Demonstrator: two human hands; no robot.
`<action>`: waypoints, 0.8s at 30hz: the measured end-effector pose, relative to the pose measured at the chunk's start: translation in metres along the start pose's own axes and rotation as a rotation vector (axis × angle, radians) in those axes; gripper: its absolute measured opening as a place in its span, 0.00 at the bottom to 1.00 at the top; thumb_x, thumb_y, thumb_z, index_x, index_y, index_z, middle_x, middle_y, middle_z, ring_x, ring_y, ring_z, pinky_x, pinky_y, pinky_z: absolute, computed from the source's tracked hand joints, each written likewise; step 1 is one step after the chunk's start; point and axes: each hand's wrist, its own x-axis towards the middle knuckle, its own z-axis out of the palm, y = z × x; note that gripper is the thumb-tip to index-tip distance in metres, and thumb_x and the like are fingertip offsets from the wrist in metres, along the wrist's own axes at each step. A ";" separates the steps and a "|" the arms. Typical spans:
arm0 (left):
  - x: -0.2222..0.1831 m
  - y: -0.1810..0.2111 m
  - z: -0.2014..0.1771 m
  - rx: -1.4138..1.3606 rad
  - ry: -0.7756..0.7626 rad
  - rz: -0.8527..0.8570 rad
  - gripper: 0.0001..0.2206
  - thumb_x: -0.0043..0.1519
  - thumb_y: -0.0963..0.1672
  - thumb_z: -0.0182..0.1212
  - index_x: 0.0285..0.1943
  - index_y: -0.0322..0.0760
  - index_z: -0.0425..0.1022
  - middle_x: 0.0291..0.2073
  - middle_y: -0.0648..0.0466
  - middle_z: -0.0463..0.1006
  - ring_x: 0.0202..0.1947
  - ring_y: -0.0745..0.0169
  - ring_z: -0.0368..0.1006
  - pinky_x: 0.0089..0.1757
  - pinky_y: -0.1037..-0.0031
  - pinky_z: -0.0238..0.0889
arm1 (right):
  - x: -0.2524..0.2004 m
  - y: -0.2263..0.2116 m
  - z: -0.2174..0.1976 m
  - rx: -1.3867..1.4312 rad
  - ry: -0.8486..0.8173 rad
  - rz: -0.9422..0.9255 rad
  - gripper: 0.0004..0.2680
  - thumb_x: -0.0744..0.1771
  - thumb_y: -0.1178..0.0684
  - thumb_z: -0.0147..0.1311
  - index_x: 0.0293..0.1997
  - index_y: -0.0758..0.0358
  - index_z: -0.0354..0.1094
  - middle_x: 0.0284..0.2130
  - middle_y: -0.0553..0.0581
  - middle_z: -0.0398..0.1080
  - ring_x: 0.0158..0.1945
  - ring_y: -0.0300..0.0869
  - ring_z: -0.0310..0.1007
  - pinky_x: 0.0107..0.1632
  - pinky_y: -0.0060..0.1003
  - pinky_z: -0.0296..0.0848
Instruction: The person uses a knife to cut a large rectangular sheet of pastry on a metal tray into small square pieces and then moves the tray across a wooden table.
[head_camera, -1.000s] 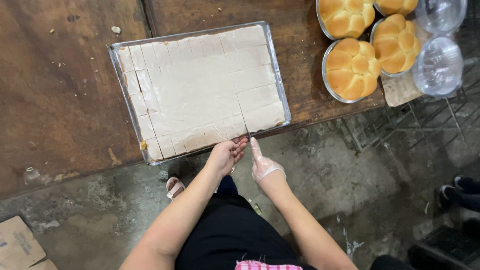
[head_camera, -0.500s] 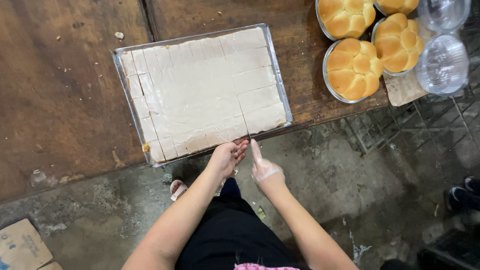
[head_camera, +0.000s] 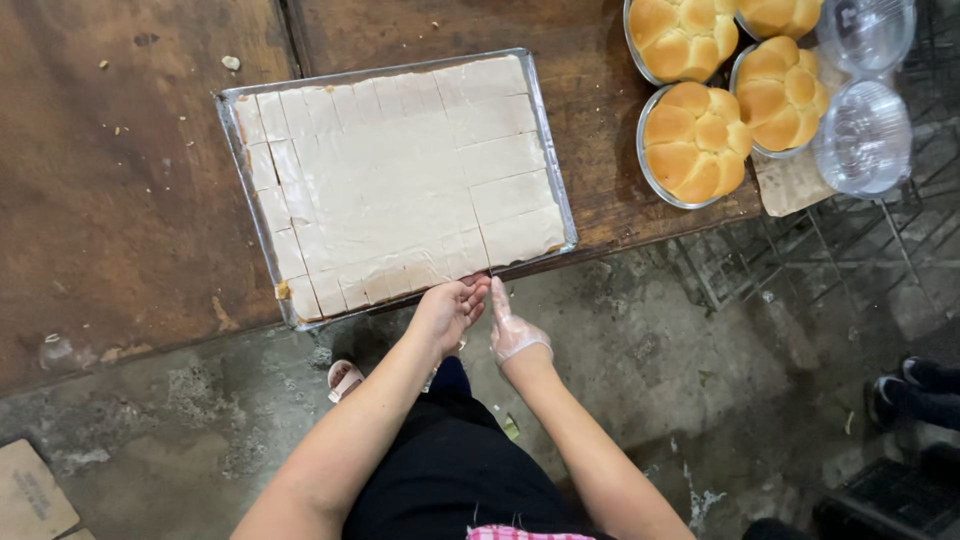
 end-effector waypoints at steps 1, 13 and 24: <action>-0.001 0.001 0.001 -0.004 -0.005 0.005 0.16 0.60 0.37 0.47 0.56 0.30 0.73 0.46 0.53 0.81 0.42 0.70 0.75 0.46 0.74 0.68 | -0.004 0.000 -0.001 -0.014 -0.100 0.061 0.32 0.67 0.51 0.48 0.79 0.45 0.28 0.32 0.65 0.77 0.33 0.57 0.78 0.38 0.53 0.75; -0.003 0.002 0.002 0.008 -0.017 0.006 0.17 0.60 0.37 0.46 0.57 0.29 0.73 0.47 0.54 0.80 0.41 0.72 0.74 0.44 0.74 0.68 | -0.082 0.021 -0.067 -0.006 -0.241 0.035 0.30 0.67 0.52 0.49 0.78 0.43 0.34 0.27 0.66 0.75 0.30 0.59 0.76 0.36 0.53 0.72; -0.008 -0.005 0.011 0.144 -0.076 -0.032 0.19 0.63 0.39 0.45 0.61 0.28 0.74 0.49 0.54 0.80 0.43 0.71 0.74 0.43 0.76 0.67 | 0.053 0.030 -0.118 0.009 0.421 -0.377 0.24 0.64 0.60 0.53 0.70 0.70 0.55 0.37 0.70 0.76 0.21 0.57 0.69 0.27 0.52 0.70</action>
